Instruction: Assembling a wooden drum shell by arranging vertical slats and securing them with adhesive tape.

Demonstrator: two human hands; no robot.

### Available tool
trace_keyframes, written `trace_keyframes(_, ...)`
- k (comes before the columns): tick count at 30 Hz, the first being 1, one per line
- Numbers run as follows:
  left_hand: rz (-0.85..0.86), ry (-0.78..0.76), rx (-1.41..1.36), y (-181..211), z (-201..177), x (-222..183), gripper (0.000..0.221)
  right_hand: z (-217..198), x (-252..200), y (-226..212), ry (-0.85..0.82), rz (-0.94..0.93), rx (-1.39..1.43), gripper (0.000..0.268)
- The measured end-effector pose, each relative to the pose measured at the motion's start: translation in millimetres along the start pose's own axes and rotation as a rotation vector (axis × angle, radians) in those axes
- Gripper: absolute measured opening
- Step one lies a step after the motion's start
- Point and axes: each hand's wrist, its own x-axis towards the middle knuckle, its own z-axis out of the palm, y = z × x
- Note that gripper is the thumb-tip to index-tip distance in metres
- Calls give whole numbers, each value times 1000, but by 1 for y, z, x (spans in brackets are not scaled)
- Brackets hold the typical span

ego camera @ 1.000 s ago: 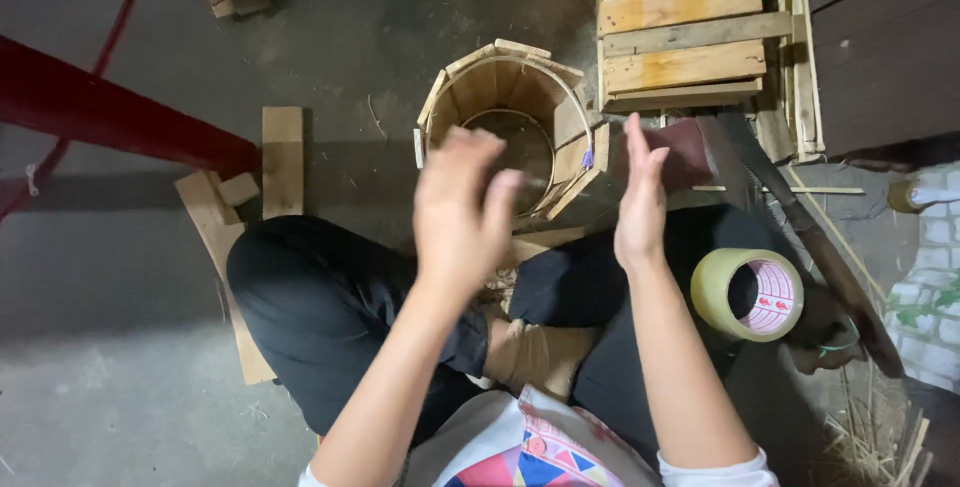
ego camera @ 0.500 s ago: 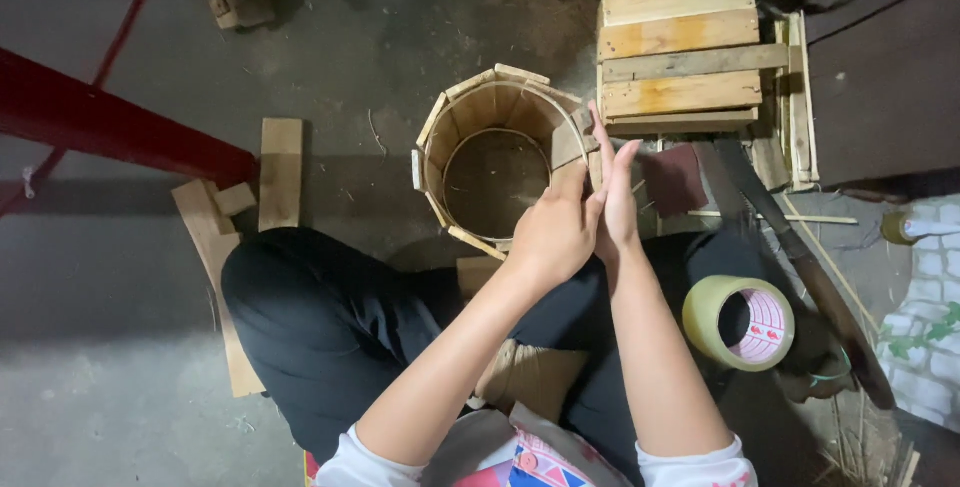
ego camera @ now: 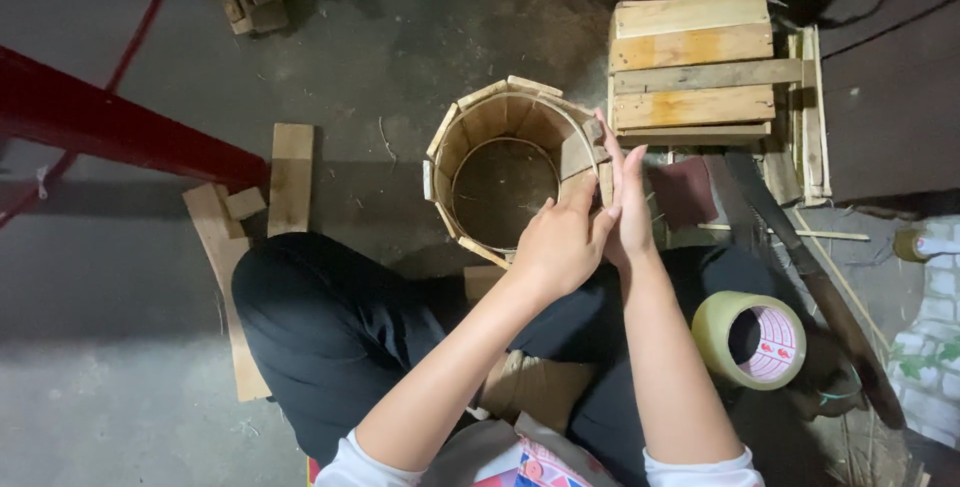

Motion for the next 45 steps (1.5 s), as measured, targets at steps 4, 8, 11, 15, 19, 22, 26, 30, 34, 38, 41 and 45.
trace_keyframes(4, 196, 448, 262, -28, 3, 12, 39, -7, 3, -3, -14, 1, -150, 83)
trace_keyframes(8, 254, 748, 355, -26, -64, 26, 27, -3, 6, 2, -4, -40, -89, 83)
trace_keyframes(11, 238, 785, 441, -48, -96, 46, 56, 9, 2, -13, 5, -38, -87, 83)
trace_keyframes(15, 331, 581, 380, -48, -121, 60, 39, -15, 17, 8, -74, -40, 10, 84)
trace_keyframes(19, 488, 490, 405, -45, -127, 75, 25, -28, 26, 21, -150, -41, 95, 86)
trace_keyframes(22, 574, 493, 486, -45, -126, 83, 26, -28, 27, 16, -176, -43, 99, 87)
trace_keyframes(26, 619, 355, 605, -53, -123, 108, 28, -32, 31, 12, -168, -34, 58, 89)
trace_keyframes(30, 645, 235, 637, -48, -128, 117, 29, -36, 35, 9, -164, -19, -37, 87)
trace_keyframes(34, 716, 205, 774, -49, -130, 126, 25, -33, 37, 2, -154, -33, -172, 84)
trace_keyframes(38, 758, 211, 822, -50, -129, 126, 27, -31, 37, 0, -135, -32, -239, 82)
trace_keyframes(41, 746, 177, 774, -48, -132, 124, 26, -31, 37, 1, -133, -29, -254, 83)
trace_keyframes(45, 783, 182, 793, -51, -133, 124, 27, -30, 38, 1, -131, -31, -276, 82)
